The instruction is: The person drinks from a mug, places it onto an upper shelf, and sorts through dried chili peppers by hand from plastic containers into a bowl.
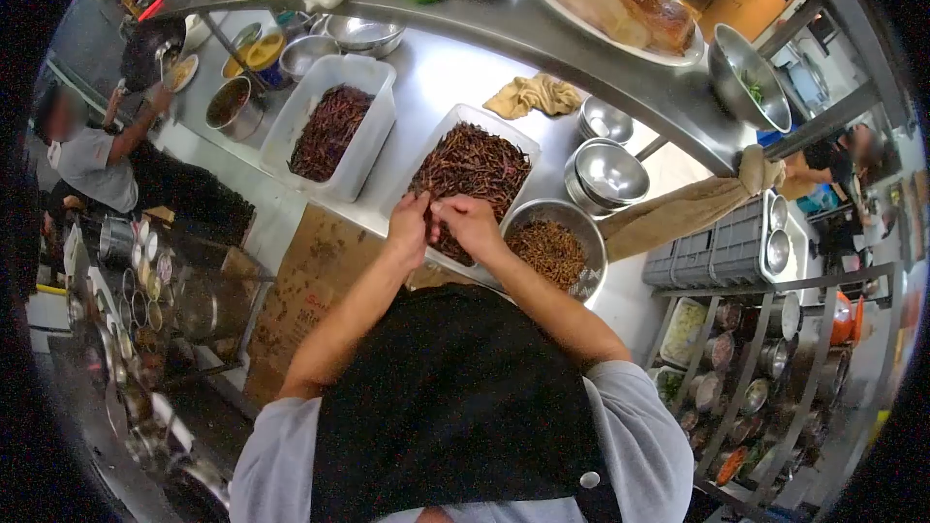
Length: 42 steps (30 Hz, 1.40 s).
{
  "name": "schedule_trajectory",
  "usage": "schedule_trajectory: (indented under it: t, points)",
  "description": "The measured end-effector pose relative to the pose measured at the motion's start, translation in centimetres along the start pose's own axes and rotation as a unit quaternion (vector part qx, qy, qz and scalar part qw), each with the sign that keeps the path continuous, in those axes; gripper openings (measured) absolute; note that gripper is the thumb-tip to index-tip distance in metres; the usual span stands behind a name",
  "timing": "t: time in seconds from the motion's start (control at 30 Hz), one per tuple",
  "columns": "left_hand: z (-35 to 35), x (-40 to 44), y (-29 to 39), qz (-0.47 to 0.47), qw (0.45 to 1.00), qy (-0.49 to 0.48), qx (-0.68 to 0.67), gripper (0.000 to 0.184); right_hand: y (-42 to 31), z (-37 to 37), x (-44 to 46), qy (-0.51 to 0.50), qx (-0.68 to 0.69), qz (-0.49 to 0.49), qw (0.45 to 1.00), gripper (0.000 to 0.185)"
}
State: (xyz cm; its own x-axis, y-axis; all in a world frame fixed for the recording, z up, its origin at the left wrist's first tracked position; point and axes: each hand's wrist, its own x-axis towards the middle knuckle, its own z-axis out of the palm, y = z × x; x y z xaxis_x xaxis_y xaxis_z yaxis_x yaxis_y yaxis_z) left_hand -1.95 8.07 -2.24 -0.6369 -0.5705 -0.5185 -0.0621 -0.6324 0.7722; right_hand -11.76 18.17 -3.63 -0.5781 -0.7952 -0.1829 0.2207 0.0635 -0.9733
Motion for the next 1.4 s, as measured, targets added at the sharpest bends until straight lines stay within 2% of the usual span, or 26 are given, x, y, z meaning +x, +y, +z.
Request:
schedule_trajectory:
  t: [0.07, 0.1, 0.27, 0.33, 0.47, 0.53, 0.57, 0.6, 0.63, 0.67, 0.73, 0.77, 0.8, 0.87, 0.93, 0.97, 1.03, 1.1, 1.17, 1.2, 1.23, 1.27, 1.33, 1.4]
  points:
    - [-0.3, -0.1, -0.4, 0.013, 1.0, 0.013, 0.016, 0.014, 0.1, 0.1, -0.3, -0.001, -0.07, -0.02, 0.997, 0.021]
    - [-0.6, 0.0, -0.7, 0.038, 0.999, 0.014, 0.036, 0.014, -0.6, 0.1, -0.5, 0.014, -0.057, 0.014, 0.998, 0.022]
    - [-0.1, -0.5, -1.1, 0.119, 0.99, 0.028, 0.075, 0.016, -1.1, -0.6, -0.1, 0.003, -0.034, 0.047, 0.998, 0.024]
    - [-0.4, 0.1, -1.5, 0.186, 0.971, 0.038, 0.143, 0.017, -1.3, -0.4, 0.0, 0.011, -0.036, 0.028, 0.999, 0.023]
    - [-1.0, 1.6, -2.7, 0.194, 0.968, 0.046, 0.155, 0.015, -1.2, 0.5, -0.4, 0.038, -0.053, -0.032, 0.997, 0.023]
    - [-2.5, 5.6, -6.1, 0.374, 0.888, 0.118, 0.241, 0.013, -0.6, 0.2, -0.3, 0.048, -0.149, -0.085, 0.984, 0.021]
    - [-2.2, 5.2, -5.8, 0.375, 0.888, 0.117, 0.241, 0.013, -0.5, -0.2, -0.1, 0.048, -0.149, -0.086, 0.984, 0.021]
    - [-1.7, 4.0, -4.9, 0.31, 0.926, 0.079, 0.198, 0.013, -0.5, -0.6, 0.0, 0.012, 0.026, 0.026, 0.999, 0.021]
    - [-1.2, 2.7, -3.9, 0.243, 0.957, 0.041, 0.153, 0.012, -0.6, -0.9, 0.1, -0.026, 0.2, 0.137, 0.97, 0.02]
    - [-0.6, 1.2, -2.5, 0.242, 0.957, 0.041, 0.152, 0.012, -0.7, -1.2, 0.0, -0.025, 0.2, 0.137, 0.97, 0.02]
    - [0.6, -1.3, -0.3, 0.115, 0.99, 0.006, 0.083, 0.012, -1.3, -1.8, -0.1, 0.004, 0.178, 0.112, 0.978, 0.02]
    - [0.4, -1.2, -0.7, 0.113, 0.99, 0.006, 0.083, 0.012, -1.9, -1.6, -0.3, 0.033, 0.103, 0.079, 0.991, 0.02]
    - [0.1, -0.7, -1.2, 0.116, 0.987, -0.001, 0.109, 0.012, -1.4, -1.7, -0.1, 0.034, 0.104, 0.079, 0.991, 0.02]
    - [-0.2, 0.0, -2.1, 0.119, 0.984, -0.009, 0.135, 0.013, -0.6, -1.7, 0.4, 0.068, -0.082, 0.011, 0.994, 0.021]
    - [-0.3, 0.6, -2.8, 0.226, 0.934, 0.011, 0.275, 0.021, -0.4, -1.4, 0.4, 0.08, -0.094, -0.026, 0.992, 0.022]
    - [-0.3, 0.7, -2.9, 0.227, 0.934, 0.011, 0.275, 0.021, -0.5, -1.3, 0.4, 0.091, -0.105, -0.065, 0.988, 0.022]
    - [-0.2, 0.8, -3.3, 0.32, 0.903, 0.007, 0.285, 0.023, 0.4, -1.6, 0.7, 0.091, -0.119, -0.076, 0.986, 0.021]
    - [0.3, -0.8, -1.8, 0.304, 0.898, -0.002, 0.318, 0.023, 0.5, -1.9, 0.8, 0.092, -0.133, -0.086, 0.983, 0.02]
    - [0.0, -0.8, -1.8, 0.287, 0.892, -0.01, 0.35, 0.023, -0.3, -2.5, 0.5, 0.046, 0.067, 0.077, 0.994, 0.018]
    - [-0.7, 0.2, -2.5, 0.254, 0.91, -0.05, 0.325, 0.02, -0.7, -2.7, 0.3, 0.045, 0.067, 0.078, 0.994, 0.018]
    - [-1.3, 1.1, -3.3, 0.221, 0.924, -0.089, 0.298, 0.018, -1.2, -3.0, 0.1, 0.002, 0.195, 0.112, 0.974, 0.019]
    - [-1.2, 0.8, -2.9, 0.221, 0.925, -0.088, 0.297, 0.018, -1.6, -3.3, 0.0, -0.041, 0.318, 0.144, 0.936, 0.021]
    - [-0.4, -0.8, -1.2, 0.087, 0.98, -0.108, 0.146, 0.013, -2.1, -3.9, -0.3, -0.034, 0.265, 0.138, 0.954, 0.02]
    - [0.3, -1.7, -0.1, 0.08, 0.981, -0.126, 0.127, 0.014, -2.2, -4.0, -0.3, -0.026, 0.213, 0.131, 0.968, 0.02]
